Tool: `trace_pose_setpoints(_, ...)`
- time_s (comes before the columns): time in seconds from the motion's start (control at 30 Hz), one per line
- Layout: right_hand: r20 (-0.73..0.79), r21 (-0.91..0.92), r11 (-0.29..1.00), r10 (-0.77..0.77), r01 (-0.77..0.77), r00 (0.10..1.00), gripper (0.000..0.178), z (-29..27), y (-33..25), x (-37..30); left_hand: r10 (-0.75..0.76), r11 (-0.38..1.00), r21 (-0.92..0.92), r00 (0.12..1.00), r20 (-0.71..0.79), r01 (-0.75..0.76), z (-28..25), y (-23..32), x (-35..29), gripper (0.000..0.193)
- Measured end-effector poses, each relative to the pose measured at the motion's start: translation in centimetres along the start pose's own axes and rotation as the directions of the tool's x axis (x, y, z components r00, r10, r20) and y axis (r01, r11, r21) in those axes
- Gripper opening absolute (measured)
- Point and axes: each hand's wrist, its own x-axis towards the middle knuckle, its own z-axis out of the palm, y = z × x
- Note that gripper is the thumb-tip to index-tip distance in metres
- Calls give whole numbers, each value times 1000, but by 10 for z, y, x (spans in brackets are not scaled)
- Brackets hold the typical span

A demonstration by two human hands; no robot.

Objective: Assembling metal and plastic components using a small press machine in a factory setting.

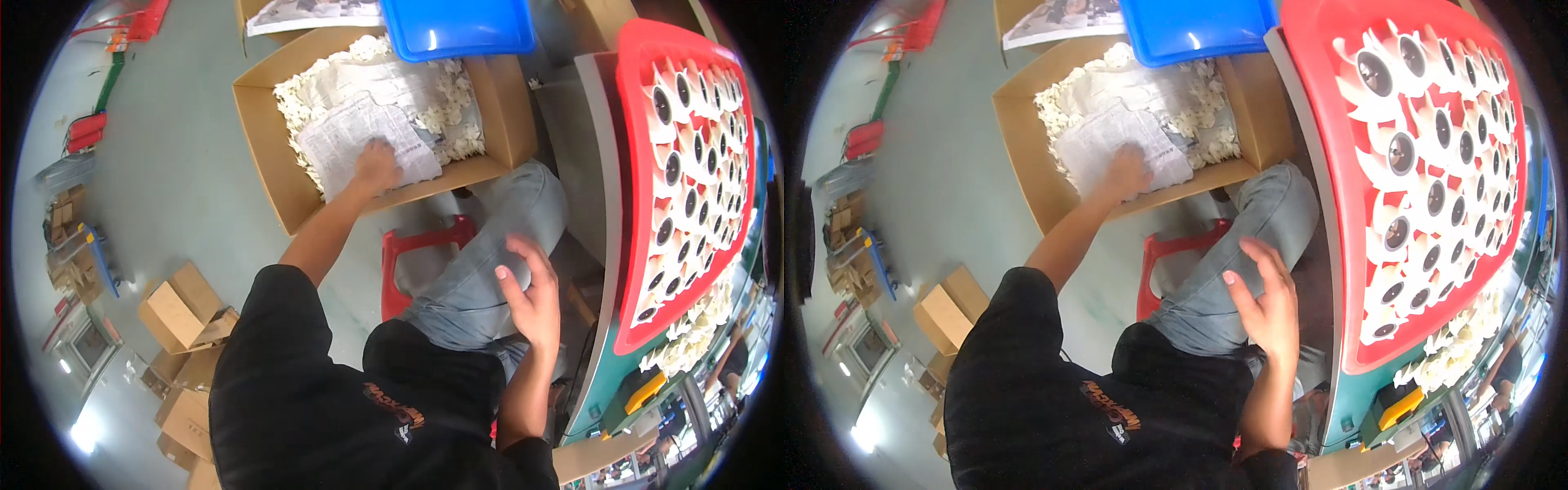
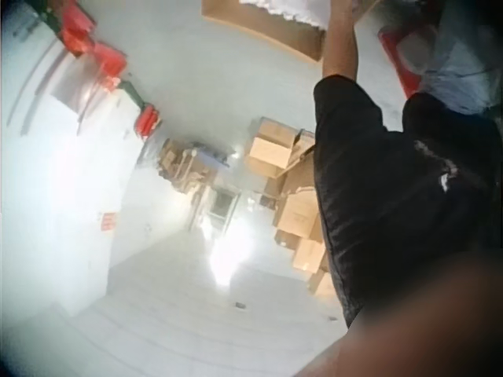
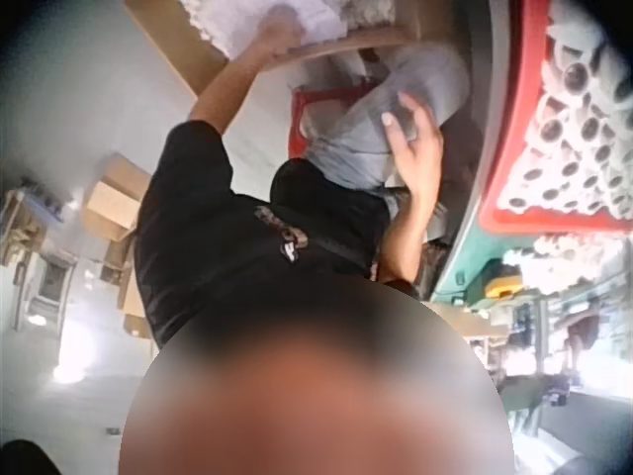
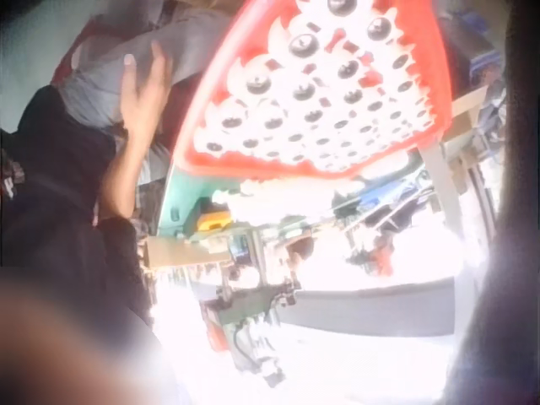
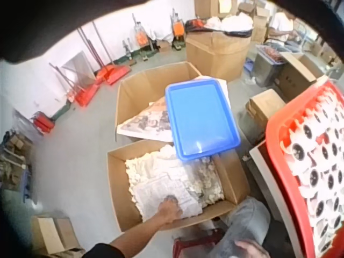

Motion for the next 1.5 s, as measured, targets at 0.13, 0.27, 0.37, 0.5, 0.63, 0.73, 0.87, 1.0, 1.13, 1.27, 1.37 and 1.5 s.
trace_pose_setpoints(0.13,58,16,991,-132,131,990,44,-3,-15,23,-229,909,320,962,-149,266,62,-126,2,50)
trace_pose_setpoints(0.27,6,20,1000,-25,25,1000,43,-22,0,20,-554,826,32,820,-147,563,-42,-71,19,41)
trace_pose_setpoints(0.37,15,279,958,61,-63,998,42,-14,6,23,-362,920,49,890,-275,390,-60,-74,20,38)
trace_pose_setpoints(0.5,41,348,933,83,-92,996,42,-4,4,25,-27,997,-76,1000,15,28,-15,-23,21,39)
trace_pose_setpoints(0.63,50,345,938,14,-30,999,44,-3,-4,23,-2,989,145,1000,-6,3,47,13,8,44)
trace_pose_setpoints(0.73,44,515,856,13,-34,999,45,-1,-5,16,-69,953,286,990,-124,102,82,-9,15,35)
trace_pose_setpoints(0.87,45,645,762,33,-54,998,44,5,2,14,-3,988,152,995,-103,18,72,-57,17,22)
trace_pose_setpoints(1.0,145,755,638,63,-152,987,39,25,0,28,-133,947,-318,950,-282,38,54,-61,-2,15)
trace_pose_setpoints(1.13,168,771,585,196,-253,966,32,61,2,48,-194,860,-509,938,-288,22,29,-30,-39,10)
trace_pose_setpoints(1.27,135,720,610,344,-331,929,49,125,8,82,75,882,-372,866,-494,-289,1,-1,-73,6)
trace_pose_setpoints(1.37,123,501,751,431,-430,894,63,179,38,121,213,854,-307,821,-529,-419,-8,0,-82,6)
trace_pose_setpoints(1.5,56,403,784,495,-473,867,54,214,58,150,299,820,-272,782,-547,-504,-10,7,-91,14)
